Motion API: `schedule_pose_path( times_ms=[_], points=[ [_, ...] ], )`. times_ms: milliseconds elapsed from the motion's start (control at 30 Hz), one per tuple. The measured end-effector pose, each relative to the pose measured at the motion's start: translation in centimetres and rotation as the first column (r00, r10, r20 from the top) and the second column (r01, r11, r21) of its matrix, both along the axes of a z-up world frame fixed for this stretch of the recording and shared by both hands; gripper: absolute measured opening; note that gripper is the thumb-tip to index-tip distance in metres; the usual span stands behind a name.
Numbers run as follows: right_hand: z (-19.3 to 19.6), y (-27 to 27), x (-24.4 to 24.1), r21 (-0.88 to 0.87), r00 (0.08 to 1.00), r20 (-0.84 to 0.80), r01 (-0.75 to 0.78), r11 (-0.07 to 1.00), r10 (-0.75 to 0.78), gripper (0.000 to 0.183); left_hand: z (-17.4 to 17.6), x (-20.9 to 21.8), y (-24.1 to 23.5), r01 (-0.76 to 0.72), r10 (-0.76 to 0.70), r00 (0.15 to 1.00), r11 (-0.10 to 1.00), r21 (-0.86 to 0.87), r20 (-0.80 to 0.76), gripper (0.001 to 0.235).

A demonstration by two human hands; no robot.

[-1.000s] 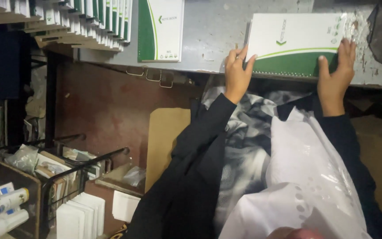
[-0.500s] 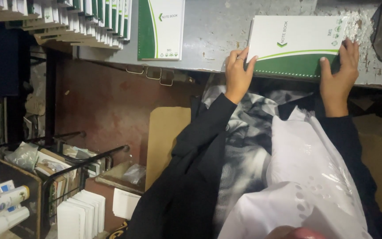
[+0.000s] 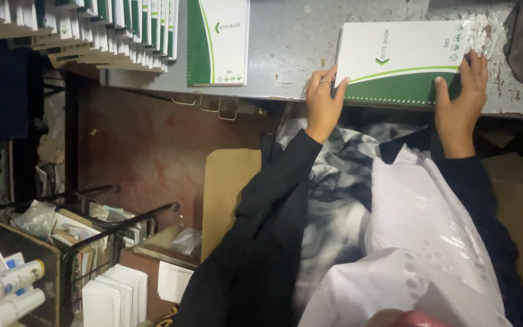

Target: Assembling and stacking notebooks by aligning covers with inner pages.

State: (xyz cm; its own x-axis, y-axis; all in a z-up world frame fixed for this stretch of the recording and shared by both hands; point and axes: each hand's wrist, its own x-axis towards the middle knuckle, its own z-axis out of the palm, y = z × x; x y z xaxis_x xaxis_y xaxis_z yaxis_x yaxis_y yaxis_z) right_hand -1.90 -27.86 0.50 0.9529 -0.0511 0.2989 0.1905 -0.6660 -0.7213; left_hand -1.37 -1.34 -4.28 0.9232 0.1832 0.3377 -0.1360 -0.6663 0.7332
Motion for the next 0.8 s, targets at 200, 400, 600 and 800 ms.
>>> schedule_pose_path(
  times_ms=[200, 400, 600, 800],
  points=[
    [0.0, 0.1, -0.1, 0.003, 1.0, -0.02, 0.013, 1.0, -0.013, 0.044, 0.7, -0.1, 0.1, 0.001, -0.001, 1.0, 1.0, -0.018, -0.02, 0.039],
    [0.9, 0.4, -0.2, 0.027, 0.999, -0.05, 0.023, 0.999, -0.022, 0.046, 0.3, 0.0, 0.3, 0.007, -0.007, 1.0, 1.0, -0.03, -0.014, 0.04],
    [-0.2, -0.1, -1.9, 0.182, 0.994, 0.081, 0.051, 0.982, -0.067, 0.049, 2.1, -0.7, 1.0, 0.009, -0.016, 0.988, 0.999, -0.049, -0.155, 0.046],
    [-1.1, 0.0, -2.8, 0.307, 1.0, -0.002, 0.023, 0.951, -0.024, 0.057, 2.4, -1.4, 0.9, 0.024, -0.025, 0.988, 1.0, -0.006, -0.155, 0.044]
  ],
)
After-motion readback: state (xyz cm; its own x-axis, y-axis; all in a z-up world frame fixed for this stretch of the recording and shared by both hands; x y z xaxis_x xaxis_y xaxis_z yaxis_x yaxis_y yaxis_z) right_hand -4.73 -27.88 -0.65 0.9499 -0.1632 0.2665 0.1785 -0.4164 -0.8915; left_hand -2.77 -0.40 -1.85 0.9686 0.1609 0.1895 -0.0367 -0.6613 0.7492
